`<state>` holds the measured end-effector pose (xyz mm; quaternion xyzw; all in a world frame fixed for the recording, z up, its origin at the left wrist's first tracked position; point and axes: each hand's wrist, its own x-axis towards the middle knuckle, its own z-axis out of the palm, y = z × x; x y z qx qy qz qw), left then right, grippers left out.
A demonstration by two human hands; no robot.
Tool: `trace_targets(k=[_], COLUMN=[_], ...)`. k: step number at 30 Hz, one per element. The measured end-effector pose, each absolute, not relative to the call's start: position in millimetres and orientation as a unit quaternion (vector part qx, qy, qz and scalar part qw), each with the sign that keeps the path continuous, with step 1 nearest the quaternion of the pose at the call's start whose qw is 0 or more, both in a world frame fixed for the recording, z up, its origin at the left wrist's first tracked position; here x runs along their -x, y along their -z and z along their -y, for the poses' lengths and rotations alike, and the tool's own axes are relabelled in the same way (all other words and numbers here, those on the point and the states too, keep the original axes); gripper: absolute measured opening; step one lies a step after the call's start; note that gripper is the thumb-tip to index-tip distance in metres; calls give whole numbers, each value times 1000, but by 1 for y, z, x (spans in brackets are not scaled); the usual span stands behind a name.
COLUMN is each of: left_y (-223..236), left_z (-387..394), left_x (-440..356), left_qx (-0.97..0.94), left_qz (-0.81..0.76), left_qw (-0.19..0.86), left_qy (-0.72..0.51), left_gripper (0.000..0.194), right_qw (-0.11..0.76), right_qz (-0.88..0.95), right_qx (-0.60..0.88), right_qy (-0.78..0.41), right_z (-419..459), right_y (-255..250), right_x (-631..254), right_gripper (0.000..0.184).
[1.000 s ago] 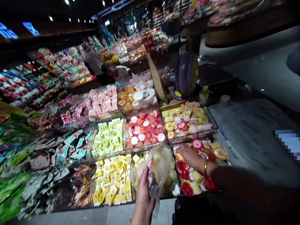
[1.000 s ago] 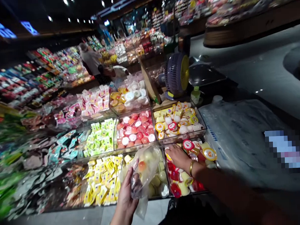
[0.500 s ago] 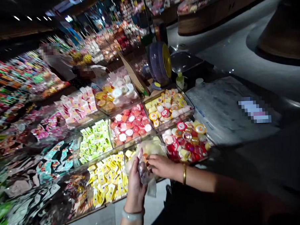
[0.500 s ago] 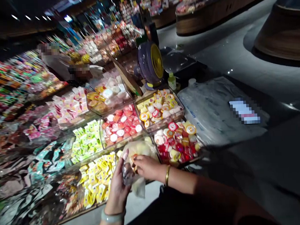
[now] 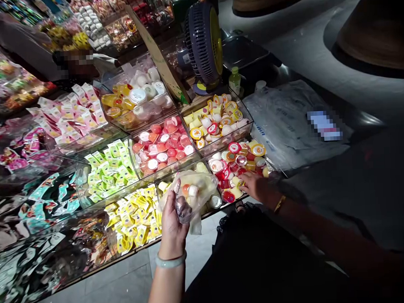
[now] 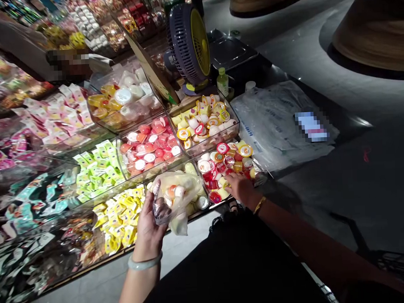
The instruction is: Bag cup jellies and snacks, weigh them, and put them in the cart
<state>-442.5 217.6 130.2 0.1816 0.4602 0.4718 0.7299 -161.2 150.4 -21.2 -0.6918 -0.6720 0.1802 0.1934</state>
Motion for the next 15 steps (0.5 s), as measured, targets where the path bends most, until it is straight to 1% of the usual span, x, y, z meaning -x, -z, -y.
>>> trace_targets(k=[4, 8, 12, 14, 15], left_y=[-130, -130, -129, -128, -128], left_z=[-217, -218, -219, -219, -219], left_x=[446, 451, 451, 448, 447], left_qx=[-182, -178, -182, -191, -198], left_qz=[-460, -462, -452, -453, -456], left_qw=[730, 729, 744, 743, 740], left_qy=[-471, -473, -458, -454, -453], left_gripper=[41, 39, 46, 49, 50], right_qw=[130, 110, 119, 151, 183], right_qz=[685, 701, 707, 698, 696], right_qx=[693, 682, 680, 688, 683], right_qy=[-184, -176, -154, -131, -122], right_z=[-164, -168, -165, -166, -167], right_y=[29, 32, 20, 5, -5], right_x=[181, 177, 166, 169, 175], right_gripper=[29, 34, 35, 32, 31])
